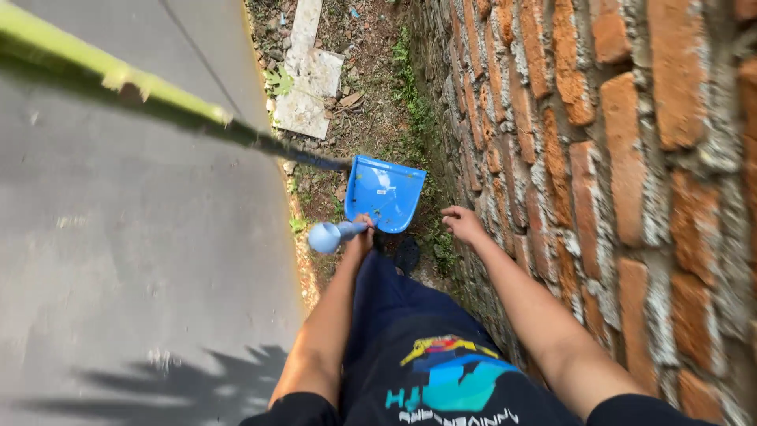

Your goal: Picking up weeds and debris from an outdoor garden area using a dustpan and a stick.

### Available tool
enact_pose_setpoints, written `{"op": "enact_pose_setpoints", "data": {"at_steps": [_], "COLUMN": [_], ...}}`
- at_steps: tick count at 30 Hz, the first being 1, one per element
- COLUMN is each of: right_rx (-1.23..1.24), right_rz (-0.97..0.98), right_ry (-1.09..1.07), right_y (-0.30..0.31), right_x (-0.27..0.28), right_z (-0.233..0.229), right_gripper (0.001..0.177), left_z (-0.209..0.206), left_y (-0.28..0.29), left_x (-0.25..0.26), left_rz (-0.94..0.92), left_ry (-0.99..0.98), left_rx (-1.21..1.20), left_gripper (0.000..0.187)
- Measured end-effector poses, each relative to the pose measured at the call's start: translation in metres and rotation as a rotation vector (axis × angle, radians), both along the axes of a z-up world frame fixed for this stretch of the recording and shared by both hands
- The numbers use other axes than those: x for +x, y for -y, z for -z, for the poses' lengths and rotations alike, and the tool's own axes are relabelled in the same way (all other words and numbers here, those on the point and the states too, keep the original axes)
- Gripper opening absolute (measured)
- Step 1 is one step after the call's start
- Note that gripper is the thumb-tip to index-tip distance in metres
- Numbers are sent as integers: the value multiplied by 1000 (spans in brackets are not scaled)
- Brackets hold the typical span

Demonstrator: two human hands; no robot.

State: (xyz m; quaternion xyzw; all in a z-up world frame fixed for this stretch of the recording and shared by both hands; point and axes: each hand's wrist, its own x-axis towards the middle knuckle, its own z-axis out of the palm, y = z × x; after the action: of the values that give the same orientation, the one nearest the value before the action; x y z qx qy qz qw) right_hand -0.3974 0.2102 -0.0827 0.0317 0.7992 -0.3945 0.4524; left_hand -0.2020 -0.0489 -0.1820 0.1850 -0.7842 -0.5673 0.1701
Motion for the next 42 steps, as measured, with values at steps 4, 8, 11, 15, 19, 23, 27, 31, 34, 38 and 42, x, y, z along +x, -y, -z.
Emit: {"op": "enact_pose_setpoints", "data": {"at_steps": [4, 8, 11, 15, 19, 23, 27, 31, 34, 38, 42], "right_rx": [109, 106, 130, 249, 333, 452, 500, 505, 551, 594, 682], "right_rz": [19, 97, 84, -107, -297, -372, -406, -506, -700, -915, -1120], "right_ry": [50, 62, 51, -113, -231, -194, -132, -124, -122, -200, -222], "right_y": [17, 26, 43, 56, 79, 134, 171, 184, 190, 216, 228], "right_x": [-29, -43, -72, -106, -153, -207, -235, -265, -278, -316, -342], "right_z": [52, 120, 145, 169, 198, 202, 206, 272, 285, 338, 382], "right_gripper": [32, 32, 31, 28, 28, 30, 34, 35, 37, 33, 32], "left_z": [38, 84, 130, 159, 158, 252, 290, 312, 323, 333, 335], "left_y": [15, 33, 50, 72, 100, 115, 132, 185, 201, 240, 255], "left_x": [-46, -91, -130, -173, -217, -244, -271, -281, -267, -271, -268], "left_rz": [13, -73, -149, -281, -454, -617, -774, -778, -722, -587, -569], "left_ry": [43, -25, 14, 42, 193, 171, 46, -8, 161, 43, 122], "left_rx": [38, 157, 278, 279, 320, 399, 551, 352, 440, 288, 249], "left_gripper": [14, 16, 18, 21, 21, 18, 17, 23, 18, 15, 18]}}
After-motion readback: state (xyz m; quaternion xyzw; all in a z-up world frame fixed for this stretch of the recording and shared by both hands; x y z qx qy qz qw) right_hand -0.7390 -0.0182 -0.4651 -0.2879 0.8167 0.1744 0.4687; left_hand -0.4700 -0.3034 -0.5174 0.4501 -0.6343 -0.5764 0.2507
